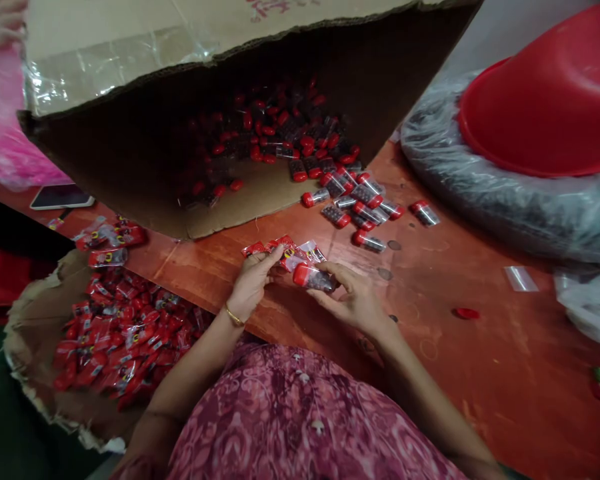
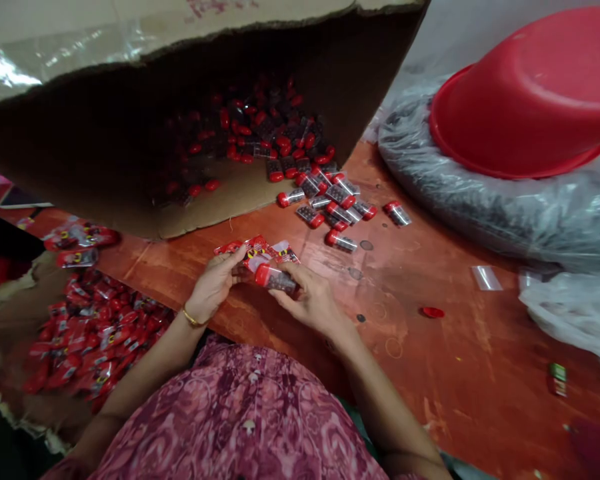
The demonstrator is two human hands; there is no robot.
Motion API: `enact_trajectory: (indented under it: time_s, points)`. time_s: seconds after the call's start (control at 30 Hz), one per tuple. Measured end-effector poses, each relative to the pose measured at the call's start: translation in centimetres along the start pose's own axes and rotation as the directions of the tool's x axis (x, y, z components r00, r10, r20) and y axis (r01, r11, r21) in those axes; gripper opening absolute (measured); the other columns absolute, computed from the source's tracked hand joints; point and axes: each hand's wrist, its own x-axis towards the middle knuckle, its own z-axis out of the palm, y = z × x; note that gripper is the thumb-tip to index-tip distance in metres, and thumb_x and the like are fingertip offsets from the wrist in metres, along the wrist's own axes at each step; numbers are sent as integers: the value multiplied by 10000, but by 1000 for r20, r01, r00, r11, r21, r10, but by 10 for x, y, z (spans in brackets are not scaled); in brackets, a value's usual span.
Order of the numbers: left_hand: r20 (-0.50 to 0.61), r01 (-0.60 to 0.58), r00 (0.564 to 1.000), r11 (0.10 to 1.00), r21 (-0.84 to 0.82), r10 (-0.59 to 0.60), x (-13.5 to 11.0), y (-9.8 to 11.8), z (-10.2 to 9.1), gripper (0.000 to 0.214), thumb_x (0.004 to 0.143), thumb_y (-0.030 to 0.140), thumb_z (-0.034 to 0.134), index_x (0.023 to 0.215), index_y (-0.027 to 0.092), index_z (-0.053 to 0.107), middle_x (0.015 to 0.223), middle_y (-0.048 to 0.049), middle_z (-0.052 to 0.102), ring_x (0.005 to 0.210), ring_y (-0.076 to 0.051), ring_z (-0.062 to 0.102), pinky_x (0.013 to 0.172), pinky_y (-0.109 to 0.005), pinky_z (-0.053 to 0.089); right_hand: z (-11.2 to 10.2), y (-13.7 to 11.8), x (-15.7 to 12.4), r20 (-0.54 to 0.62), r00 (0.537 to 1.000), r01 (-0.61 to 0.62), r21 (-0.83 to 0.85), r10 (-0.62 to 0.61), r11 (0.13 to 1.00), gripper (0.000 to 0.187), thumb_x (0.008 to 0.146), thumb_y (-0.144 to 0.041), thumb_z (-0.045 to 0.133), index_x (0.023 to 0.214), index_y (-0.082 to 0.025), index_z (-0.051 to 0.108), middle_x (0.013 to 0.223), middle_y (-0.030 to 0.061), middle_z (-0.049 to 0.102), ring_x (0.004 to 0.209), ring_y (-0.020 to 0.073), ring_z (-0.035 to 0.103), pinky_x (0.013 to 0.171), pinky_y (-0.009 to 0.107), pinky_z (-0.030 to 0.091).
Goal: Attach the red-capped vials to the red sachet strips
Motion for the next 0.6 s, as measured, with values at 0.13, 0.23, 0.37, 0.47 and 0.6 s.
enact_trajectory:
  time_s: [0.13, 0.23, 0.37, 0.47, 0.6]
  points:
    - [26, 4, 1000, 1000, -6, -4, 1, 0, -1, 412, 474, 484, 800, 644, 145, 640, 549, 6, 645, 465, -101, 583, 446, -192, 432, 2, 0, -1, 8, 1000, 8, 52, -8, 999, 299, 792, -301, 603, 1069, -192, 570, 967, 77, 690, 812, 193, 657, 710, 320, 533]
    - [39, 18, 999, 1000, 5, -18, 2, 0, -3, 362, 531, 464, 782, 647, 149, 645, 546, 5, 641, 476, -107, 590, 455, -198, 436, 3, 0, -2, -6, 1000, -8, 45, 8, 999, 303, 793, -321, 604, 1067, -196, 574, 972, 78, 688, 817, 196, 656, 723, 333, 533]
    - [29, 28, 999, 999, 25, -29, 3, 2, -7, 310, 578, 431, 766, 647, 153, 649, 567, -2, 652, 487, -104, 593, 474, -200, 445, 3, 0, -1, -20, 1000, 2, 61, 0, 998, 303, 786, -313, 612, 1065, -198, 580, 964, 76, 692, 820, 195, 656, 723, 332, 533]
    - [67, 12, 998, 998, 64, -16, 3, 3, -8, 303, 585, 426, 761, 633, 149, 646, 579, -6, 655, 489, -103, 589, 494, -209, 460, 3, -1, -1, -15, 1000, -26, 68, 27, 997, 303, 786, -316, 609, 1067, -207, 587, 967, 75, 694, 826, 199, 656, 729, 337, 532]
    - [123, -12, 992, 997, 70, 3, 1, 2, -5, 346, 554, 460, 765, 630, 146, 644, 575, -5, 650, 490, -108, 579, 518, -226, 474, 5, 0, -3, 33, 997, -70, 68, 68, 995, 326, 785, -338, 598, 1086, -213, 589, 985, 79, 694, 838, 212, 657, 746, 357, 532]
